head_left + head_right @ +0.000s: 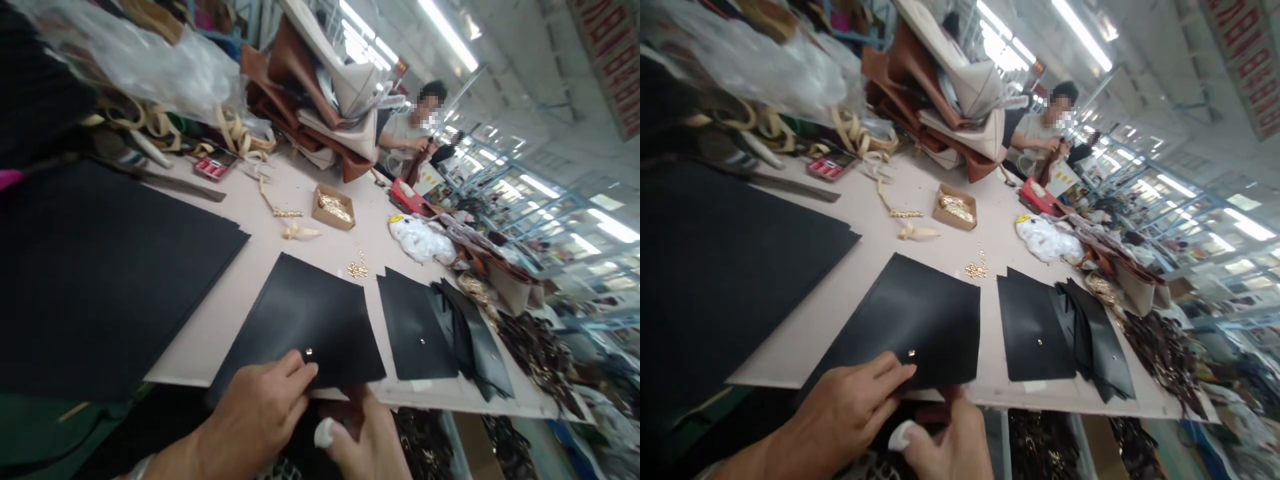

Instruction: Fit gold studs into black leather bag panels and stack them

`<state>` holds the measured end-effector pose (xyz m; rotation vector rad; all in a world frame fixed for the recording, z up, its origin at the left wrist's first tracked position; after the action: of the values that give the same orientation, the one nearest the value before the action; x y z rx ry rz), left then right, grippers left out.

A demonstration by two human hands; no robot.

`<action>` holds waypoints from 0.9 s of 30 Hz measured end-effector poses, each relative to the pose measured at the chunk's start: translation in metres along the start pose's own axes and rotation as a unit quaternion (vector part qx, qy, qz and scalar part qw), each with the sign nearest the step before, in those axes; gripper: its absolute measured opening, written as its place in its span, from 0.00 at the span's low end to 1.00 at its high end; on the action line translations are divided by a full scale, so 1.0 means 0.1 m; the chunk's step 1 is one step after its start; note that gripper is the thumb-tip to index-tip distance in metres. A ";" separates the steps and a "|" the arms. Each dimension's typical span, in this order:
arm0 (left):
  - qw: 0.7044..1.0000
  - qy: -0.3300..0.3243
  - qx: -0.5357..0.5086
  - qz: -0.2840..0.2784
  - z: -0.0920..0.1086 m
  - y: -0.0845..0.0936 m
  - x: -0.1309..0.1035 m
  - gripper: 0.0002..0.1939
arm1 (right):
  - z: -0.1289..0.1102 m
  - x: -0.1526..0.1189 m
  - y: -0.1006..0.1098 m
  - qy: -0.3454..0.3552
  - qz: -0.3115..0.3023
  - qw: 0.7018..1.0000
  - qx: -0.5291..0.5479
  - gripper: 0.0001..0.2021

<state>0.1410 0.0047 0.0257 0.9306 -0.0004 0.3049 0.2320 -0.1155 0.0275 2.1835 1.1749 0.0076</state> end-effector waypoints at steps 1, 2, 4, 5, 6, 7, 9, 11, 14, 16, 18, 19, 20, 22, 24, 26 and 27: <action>1.000 -0.028 0.008 -0.013 0.13 -0.08 0.01 0.15 | 0.11 0.02 0.04 -0.005 0.038 0.999 0.011 0.22; 0.998 -0.054 0.017 -0.028 0.25 -0.17 0.02 0.14 | 0.22 0.05 0.07 -0.011 0.063 0.998 0.018 0.21; 0.993 -0.098 0.040 -0.058 0.46 -0.34 0.03 0.13 | 0.42 0.09 0.12 -0.016 0.107 0.994 0.028 0.21; 0.990 -0.115 0.049 -0.068 0.55 -0.41 0.03 0.13 | 0.51 0.08 0.18 -0.012 0.136 0.990 0.036 0.21; 0.988 -0.126 0.051 -0.074 0.62 -0.45 0.02 0.12 | 0.59 0.07 0.24 -0.004 0.163 0.986 0.044 0.21; 0.988 -0.129 0.044 -0.071 0.67 -0.45 0.01 0.13 | 0.67 0.05 0.31 0.007 0.184 0.981 0.055 0.20; 0.993 -0.112 -0.004 -0.045 0.68 -0.34 -0.02 0.16 | 0.77 -0.02 0.54 0.044 0.220 0.973 0.050 0.18; 0.995 -0.071 -0.076 -0.006 0.59 -0.14 -0.06 0.23 | 0.80 -0.10 0.88 0.085 0.252 0.964 -0.012 0.16; 0.987 -0.002 -0.163 0.013 0.38 0.09 -0.11 0.22 | 0.84 -0.16 1.58 0.108 0.301 0.939 -0.128 0.18; 0.980 0.028 -0.197 0.008 0.24 0.18 -0.13 0.16 | 0.90 -0.10 2.07 0.076 0.338 0.911 -0.222 0.20; 0.974 0.044 -0.221 0.007 0.10 0.24 -0.15 0.13 | 1.01 0.02 2.52 0.026 0.369 0.892 -0.261 0.19; 0.972 0.052 -0.231 0.007 0.03 0.25 -0.15 0.12 | 1.08 0.09 2.70 -0.003 0.382 0.887 -0.260 0.19; 0.969 0.063 -0.241 0.009 -0.04 0.26 -0.17 0.12 | 1.14 0.17 2.83 -0.026 0.386 0.885 -0.258 0.20; 0.961 0.095 -0.260 0.010 -0.19 0.24 -0.20 0.12 | 1.24 0.30 2.95 -0.059 0.387 0.883 -0.258 0.24; 0.952 0.127 -0.278 0.007 -0.33 0.19 -0.26 0.13 | 1.32 0.39 2.94 -0.079 0.386 0.878 -0.271 0.32; 0.941 0.156 -0.299 -0.006 -0.44 0.12 -0.31 0.14 | 1.36 0.44 2.83 -0.094 0.393 0.869 -0.286 0.42; 0.935 0.169 -0.312 -0.015 -0.49 0.08 -0.33 0.15 | 1.35 0.47 2.74 -0.095 0.395 0.865 -0.294 0.45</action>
<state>0.1006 0.0389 -0.0019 0.2382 0.2212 0.4030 0.5041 -0.2586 0.0567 1.8847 0.0646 0.4310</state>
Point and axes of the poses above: each hand's wrist, its own x-axis towards the middle knuckle, its own y-axis out of the back of the hand, z = x × y, the point moved 10 cm from there along x, towards the middle knuckle, and after that the axes turned 8 degrees about -z, right-handed, at the moved point
